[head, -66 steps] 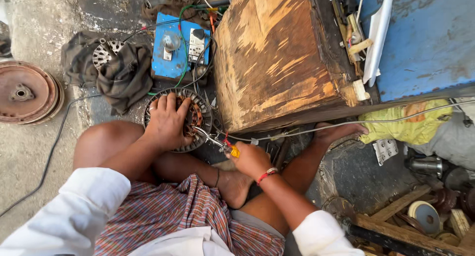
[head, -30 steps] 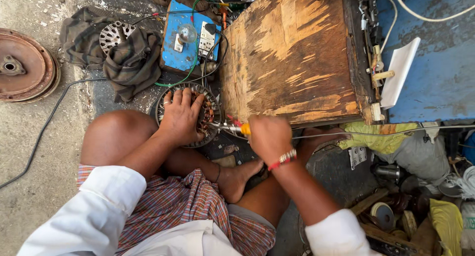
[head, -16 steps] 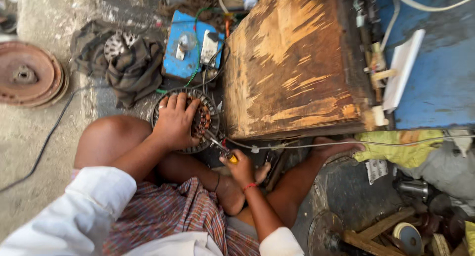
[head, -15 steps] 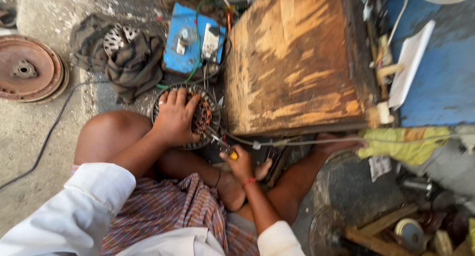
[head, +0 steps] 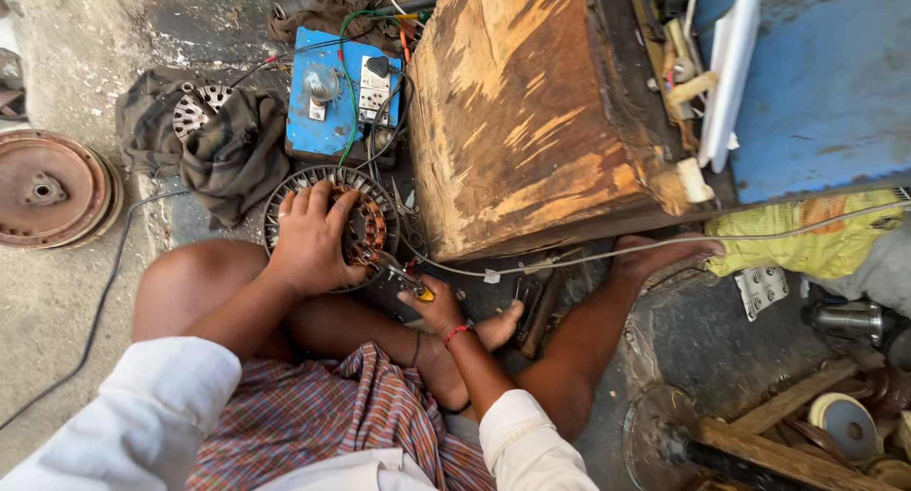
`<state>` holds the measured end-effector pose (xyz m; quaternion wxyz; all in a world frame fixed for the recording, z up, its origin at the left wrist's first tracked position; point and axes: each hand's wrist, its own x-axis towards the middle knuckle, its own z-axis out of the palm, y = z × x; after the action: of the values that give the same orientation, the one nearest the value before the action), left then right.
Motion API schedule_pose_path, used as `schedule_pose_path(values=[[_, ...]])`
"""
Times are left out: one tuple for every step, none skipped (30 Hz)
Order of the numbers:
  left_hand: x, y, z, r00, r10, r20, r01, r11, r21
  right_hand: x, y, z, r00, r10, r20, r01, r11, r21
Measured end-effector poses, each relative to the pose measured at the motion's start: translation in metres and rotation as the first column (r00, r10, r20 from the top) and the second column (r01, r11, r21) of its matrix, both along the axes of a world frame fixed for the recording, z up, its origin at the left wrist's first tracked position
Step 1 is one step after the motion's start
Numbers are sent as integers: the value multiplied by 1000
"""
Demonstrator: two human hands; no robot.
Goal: The person sits on the ground working on an electric motor armature, using pliers to grip and pull copper windings out of the motor slots. They reposition the armature by hand between pulls and continue extracting wire from around its circumference.
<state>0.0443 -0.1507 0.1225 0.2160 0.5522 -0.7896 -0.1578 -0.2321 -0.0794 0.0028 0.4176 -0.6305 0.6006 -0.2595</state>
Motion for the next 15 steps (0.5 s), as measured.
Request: schedule_pose_path(values=[[-2, 0, 1, 1000, -4, 1, 4, 1000, 12, -2, 1, 2, 1000, -2, 0, 2, 1000, 27], [-1, 0, 2, 1000, -4, 24, 4, 1000, 24, -3, 2, 8, 1000, -7, -2, 7, 999, 51], [-2, -1, 2, 999, -6, 49, 5, 1000, 28, -4, 4, 16, 997, -16, -82, 17, 1000, 19], [-1, -1, 3, 997, -1, 76, -1, 999, 32, -6, 8, 27, 987, -21, -157, 19, 1000, -14], [-1, -2, 3, 994, -5, 106, 2, 999, 34, -7, 8, 40, 973, -25, -229, 14, 999, -49], [-1, -2, 4, 991, -11, 134, 6, 999, 42, -8, 7, 54, 947, -23, -321, 8, 999, -49], [-1, -1, 4, 986, -30, 162, 20, 998, 63, -11, 9, 72, 911, -28, -412, 14, 999, -38], [0, -1, 5, 987, -38, 156, 26, 997, 76, -12, 13, 90, 865, -34, -501, 28, 999, -21], [0, -1, 5, 989, -40, 144, 27, 996, 87, -11, 15, 108, 825, -3, -566, -6, 1000, -14], [0, -1, 6, 991, -35, 128, 23, 996, 91, -10, 13, 127, 776, 29, -630, -46, 999, -11], [0, -1, 6, 990, -42, 132, 31, 996, 87, -5, 11, 145, 723, 57, -688, -88, 996, -10], [0, -2, 6, 989, -48, 139, 36, 996, 84, 1, 10, 161, 693, 47, -719, -127, 990, -58], [1, -2, 6, 988, -51, 147, 39, 996, 85, 8, 10, 175, 663, 40, -747, -171, 980, -99], [2, -3, 6, 986, -50, 158, 36, 995, 91, 15, 8, 187, 633, 33, -773, -219, 966, -139], [2, -3, 5, 985, -48, 169, 32, 995, 98, 22, 6, 198, 583, 40, -812, -249, 960, -131]])
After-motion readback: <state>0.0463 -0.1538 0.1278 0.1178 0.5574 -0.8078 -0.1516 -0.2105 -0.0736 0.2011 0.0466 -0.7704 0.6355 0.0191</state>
